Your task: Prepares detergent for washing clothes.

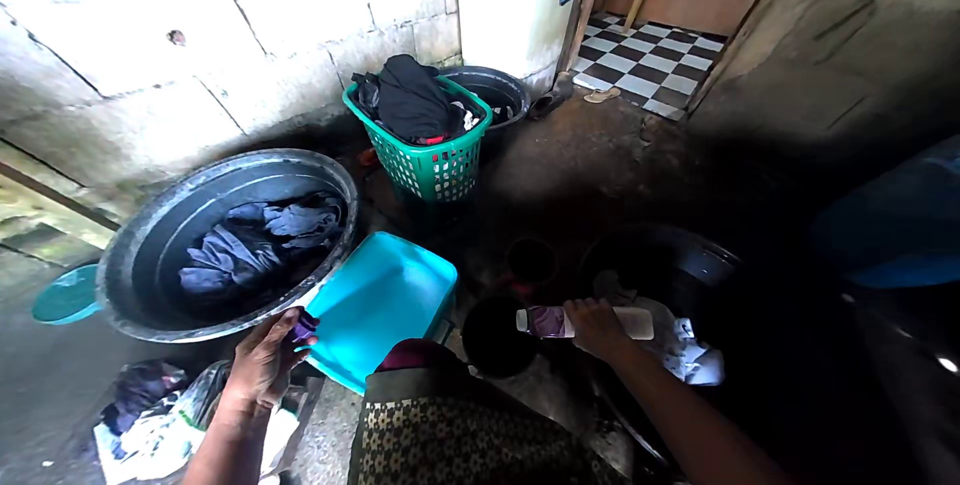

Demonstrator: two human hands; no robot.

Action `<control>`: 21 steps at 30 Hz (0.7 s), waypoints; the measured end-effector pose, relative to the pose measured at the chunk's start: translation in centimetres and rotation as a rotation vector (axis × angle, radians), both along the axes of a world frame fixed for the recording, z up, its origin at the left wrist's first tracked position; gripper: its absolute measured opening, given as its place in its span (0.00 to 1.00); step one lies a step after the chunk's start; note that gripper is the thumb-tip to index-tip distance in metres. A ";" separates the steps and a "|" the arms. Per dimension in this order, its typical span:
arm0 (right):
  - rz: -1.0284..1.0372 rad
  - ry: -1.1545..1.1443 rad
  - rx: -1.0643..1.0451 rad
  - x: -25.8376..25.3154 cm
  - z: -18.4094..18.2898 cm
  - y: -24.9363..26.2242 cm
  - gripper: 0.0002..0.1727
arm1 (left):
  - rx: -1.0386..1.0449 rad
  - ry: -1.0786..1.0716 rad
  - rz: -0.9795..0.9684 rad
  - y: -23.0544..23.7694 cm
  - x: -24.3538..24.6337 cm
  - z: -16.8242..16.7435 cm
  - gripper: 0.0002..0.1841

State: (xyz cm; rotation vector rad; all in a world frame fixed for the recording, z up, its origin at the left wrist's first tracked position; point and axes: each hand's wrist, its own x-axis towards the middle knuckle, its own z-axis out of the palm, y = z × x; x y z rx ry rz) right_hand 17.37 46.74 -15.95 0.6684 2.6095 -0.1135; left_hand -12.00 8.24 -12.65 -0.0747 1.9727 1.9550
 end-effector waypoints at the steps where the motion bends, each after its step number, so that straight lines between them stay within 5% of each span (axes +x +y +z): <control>1: 0.001 -0.004 0.002 -0.1 0.0 0.0 0.29 | 0.001 -0.005 0.001 0.0 0.0 -0.1 0.11; 21: 0.051 -0.040 -0.006 -0.6 -0.1 -0.2 0.26 | 0.012 -0.023 -0.013 0.4 0.1 -0.7 0.12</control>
